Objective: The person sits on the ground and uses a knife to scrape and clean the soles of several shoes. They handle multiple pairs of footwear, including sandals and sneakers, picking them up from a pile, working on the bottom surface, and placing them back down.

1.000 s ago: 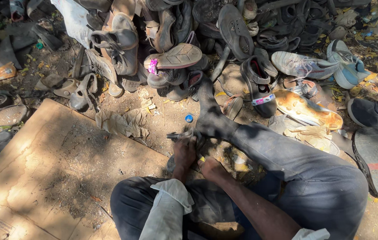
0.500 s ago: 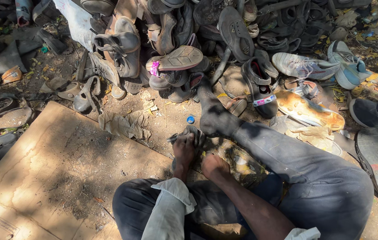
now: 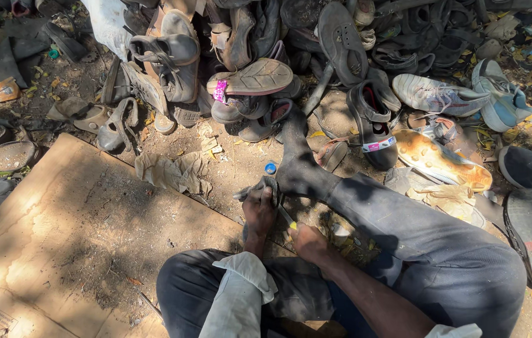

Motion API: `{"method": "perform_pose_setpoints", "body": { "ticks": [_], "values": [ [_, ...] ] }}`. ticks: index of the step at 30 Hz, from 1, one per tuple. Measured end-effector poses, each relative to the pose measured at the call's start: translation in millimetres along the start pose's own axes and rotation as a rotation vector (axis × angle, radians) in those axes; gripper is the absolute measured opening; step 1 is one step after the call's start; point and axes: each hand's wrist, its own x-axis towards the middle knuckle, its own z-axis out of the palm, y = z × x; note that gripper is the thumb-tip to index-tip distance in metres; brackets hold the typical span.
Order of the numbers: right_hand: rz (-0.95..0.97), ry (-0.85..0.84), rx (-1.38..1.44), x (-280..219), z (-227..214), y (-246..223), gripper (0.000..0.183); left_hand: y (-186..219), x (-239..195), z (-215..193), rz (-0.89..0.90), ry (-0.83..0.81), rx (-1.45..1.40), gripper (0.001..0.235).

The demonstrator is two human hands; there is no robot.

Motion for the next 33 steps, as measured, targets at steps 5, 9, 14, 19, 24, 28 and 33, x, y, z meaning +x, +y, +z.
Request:
{"method": "perform_pose_setpoints", "body": {
  "ticks": [5, 9, 14, 19, 24, 28, 33],
  "values": [
    [-0.117, -0.009, -0.077, -10, -17, -9, 0.045, 0, -4, -5, 0.005, -0.046, -0.039, 0.026],
    [0.21, -0.204, 0.07, -3, -43, -34, 0.046, -2, 1, -10, -0.16, -0.066, -0.154, 0.037],
    [0.082, -0.136, -0.05, 2, -43, -54, 0.047, -4, 10, -10, 0.008, -0.117, -0.065, 0.034],
    [0.076, -0.146, -0.045, 1, -36, -53, 0.048, -21, 4, -20, -0.147, -0.1, -0.097, 0.038],
    [0.055, -0.176, -0.071, -39, -47, -45, 0.049, -35, 10, -21, -0.187, -0.088, -0.278, 0.036],
    [0.111, -0.187, -0.03, -7, -53, -67, 0.05, -49, 9, -21, -0.186, -0.089, -0.313, 0.035],
    [0.046, -0.184, -0.052, -36, -40, -61, 0.051, -30, 9, -31, -0.296, -0.077, -0.345, 0.026]
  ]
}}
